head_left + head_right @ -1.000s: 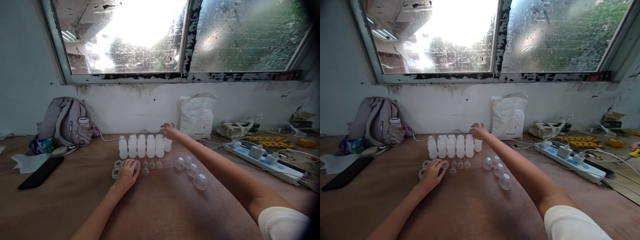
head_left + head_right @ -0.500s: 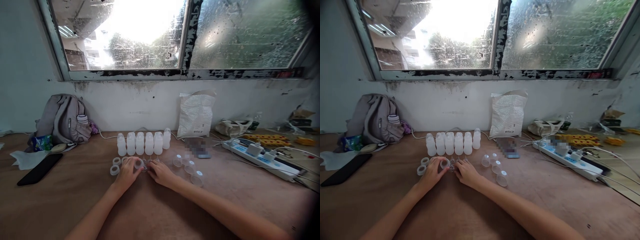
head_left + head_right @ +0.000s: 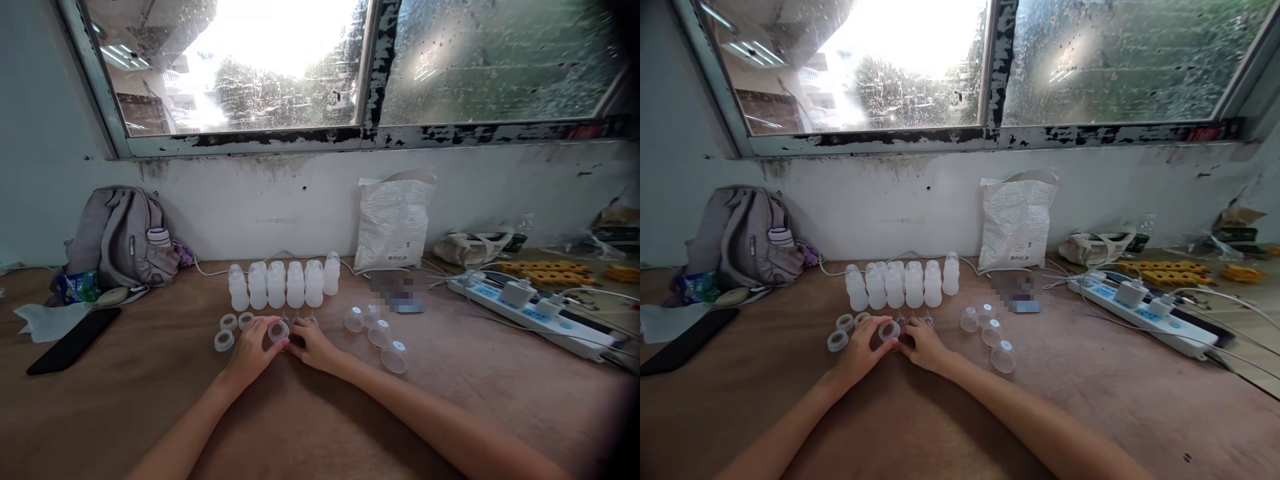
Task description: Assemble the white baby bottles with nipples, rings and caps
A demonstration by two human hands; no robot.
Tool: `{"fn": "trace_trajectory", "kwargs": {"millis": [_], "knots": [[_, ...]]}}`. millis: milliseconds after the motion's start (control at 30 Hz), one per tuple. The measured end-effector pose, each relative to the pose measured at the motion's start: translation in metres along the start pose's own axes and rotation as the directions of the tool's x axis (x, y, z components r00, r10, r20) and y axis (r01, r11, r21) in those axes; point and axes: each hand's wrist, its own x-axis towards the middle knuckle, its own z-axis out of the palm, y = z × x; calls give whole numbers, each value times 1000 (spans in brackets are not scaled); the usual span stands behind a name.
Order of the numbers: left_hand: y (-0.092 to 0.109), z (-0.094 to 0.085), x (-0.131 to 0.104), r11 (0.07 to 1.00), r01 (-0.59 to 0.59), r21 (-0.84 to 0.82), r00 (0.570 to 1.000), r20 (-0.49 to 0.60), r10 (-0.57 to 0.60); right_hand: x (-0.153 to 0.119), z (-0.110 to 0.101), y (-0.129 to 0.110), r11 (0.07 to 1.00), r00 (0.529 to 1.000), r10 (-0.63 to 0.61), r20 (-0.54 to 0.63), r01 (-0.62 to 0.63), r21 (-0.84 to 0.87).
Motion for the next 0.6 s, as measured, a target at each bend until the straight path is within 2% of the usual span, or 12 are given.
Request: {"fn": "trace_trajectory", "kwargs": {"millis": [133, 233, 333, 467, 600], "knots": [[6, -2, 0, 1000, -19, -2, 996, 86, 19, -1, -6, 1, 987, 997, 72, -27, -68, 143], [5, 1, -1, 999, 3, 35, 987, 158, -8, -1, -6, 4, 961, 982, 177, -68, -157, 228], [3, 3, -2, 997, 29, 73, 973, 225, -44, 0, -5, 7, 944, 972, 220, -79, -193, 266], [2, 3, -2, 996, 78, 48, 974, 208, -86, -1, -4, 7, 934, 969, 233, -78, -200, 297], [3, 1, 1, 969, 193, -155, 974, 153, -170, -1, -5, 5, 933, 974, 215, -68, -184, 308]]}}
